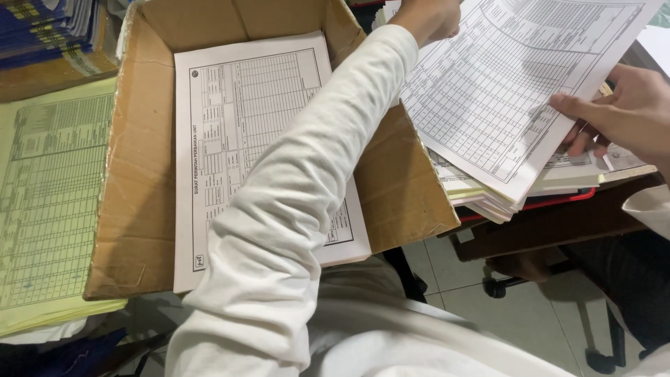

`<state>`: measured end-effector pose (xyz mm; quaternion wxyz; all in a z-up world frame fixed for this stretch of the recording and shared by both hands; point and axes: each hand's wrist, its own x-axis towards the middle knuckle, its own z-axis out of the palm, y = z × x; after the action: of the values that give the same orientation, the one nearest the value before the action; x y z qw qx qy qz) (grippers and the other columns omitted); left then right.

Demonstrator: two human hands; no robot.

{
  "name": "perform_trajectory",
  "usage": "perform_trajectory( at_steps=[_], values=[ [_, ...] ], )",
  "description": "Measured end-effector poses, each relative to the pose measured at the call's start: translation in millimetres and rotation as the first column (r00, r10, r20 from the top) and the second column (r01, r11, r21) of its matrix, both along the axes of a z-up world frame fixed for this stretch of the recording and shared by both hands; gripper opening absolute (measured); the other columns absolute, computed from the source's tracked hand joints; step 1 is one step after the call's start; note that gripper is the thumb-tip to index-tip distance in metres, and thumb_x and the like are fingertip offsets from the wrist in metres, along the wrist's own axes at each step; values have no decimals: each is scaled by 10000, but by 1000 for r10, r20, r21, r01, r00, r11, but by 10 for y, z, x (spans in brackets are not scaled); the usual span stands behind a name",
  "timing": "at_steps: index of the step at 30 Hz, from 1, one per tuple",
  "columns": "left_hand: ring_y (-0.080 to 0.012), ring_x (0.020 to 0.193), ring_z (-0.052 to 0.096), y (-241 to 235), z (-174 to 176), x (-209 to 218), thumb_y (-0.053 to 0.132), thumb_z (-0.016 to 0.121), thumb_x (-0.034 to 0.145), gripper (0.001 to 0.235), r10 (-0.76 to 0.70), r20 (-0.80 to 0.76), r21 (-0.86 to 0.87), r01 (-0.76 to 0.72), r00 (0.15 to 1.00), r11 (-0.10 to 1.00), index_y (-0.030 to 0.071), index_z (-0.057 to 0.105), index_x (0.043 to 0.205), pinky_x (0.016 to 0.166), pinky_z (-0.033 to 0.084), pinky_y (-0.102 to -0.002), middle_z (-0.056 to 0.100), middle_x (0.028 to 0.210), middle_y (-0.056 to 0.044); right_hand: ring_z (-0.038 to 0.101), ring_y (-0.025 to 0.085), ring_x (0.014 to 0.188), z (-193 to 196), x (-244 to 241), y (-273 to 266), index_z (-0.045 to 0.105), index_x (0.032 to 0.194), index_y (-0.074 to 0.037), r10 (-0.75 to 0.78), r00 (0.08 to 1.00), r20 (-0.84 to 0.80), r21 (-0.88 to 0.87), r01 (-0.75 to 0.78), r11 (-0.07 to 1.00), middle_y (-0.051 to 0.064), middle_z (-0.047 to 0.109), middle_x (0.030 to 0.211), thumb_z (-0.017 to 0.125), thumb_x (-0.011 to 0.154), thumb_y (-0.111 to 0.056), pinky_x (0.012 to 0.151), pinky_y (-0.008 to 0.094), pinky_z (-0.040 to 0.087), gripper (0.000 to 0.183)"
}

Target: Peeling small colored slips from the bottom of printed forms and flipping through the stack

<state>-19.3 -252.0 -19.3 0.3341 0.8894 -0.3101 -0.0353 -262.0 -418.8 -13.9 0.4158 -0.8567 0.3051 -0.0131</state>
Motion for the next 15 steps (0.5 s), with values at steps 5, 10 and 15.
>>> perform_trajectory(
  at_steps=[5, 10, 15],
  values=[
    [-252, 851, 699, -186, -167, 7, -102, 689, 812, 326, 7, -22, 42, -6, 1000, 999, 92, 586, 1052, 636, 566, -349, 655, 1022, -95, 537, 322, 454, -37, 41, -212, 686, 1181, 73, 52, 975, -218, -118, -79, 990, 266, 685, 677, 719, 1082, -285, 398, 408, 446, 373],
    [-254, 858, 727, -316, -297, 135, -100, 700, 800, 345, 32, -28, 76, -30, 999, 997, 95, 601, 1067, 635, 585, -343, 675, 1038, -97, 513, 298, 385, 11, 39, -148, 762, 1047, 62, 87, 958, -272, -248, -157, 956, 240, 677, 558, 695, 1066, -388, 444, 401, 466, 455],
    [-301, 939, 729, -390, -337, 91, -145, 558, 846, 500, 54, -62, 96, -48, 997, 994, 115, 554, 1273, 703, 608, -398, 686, 1139, -98, 658, 321, 560, -200, 104, -401, 801, 1126, -33, -30, 894, -447, -426, -184, 886, 214, 748, 661, 619, 971, -713, 538, 425, 519, 720]
  ],
)
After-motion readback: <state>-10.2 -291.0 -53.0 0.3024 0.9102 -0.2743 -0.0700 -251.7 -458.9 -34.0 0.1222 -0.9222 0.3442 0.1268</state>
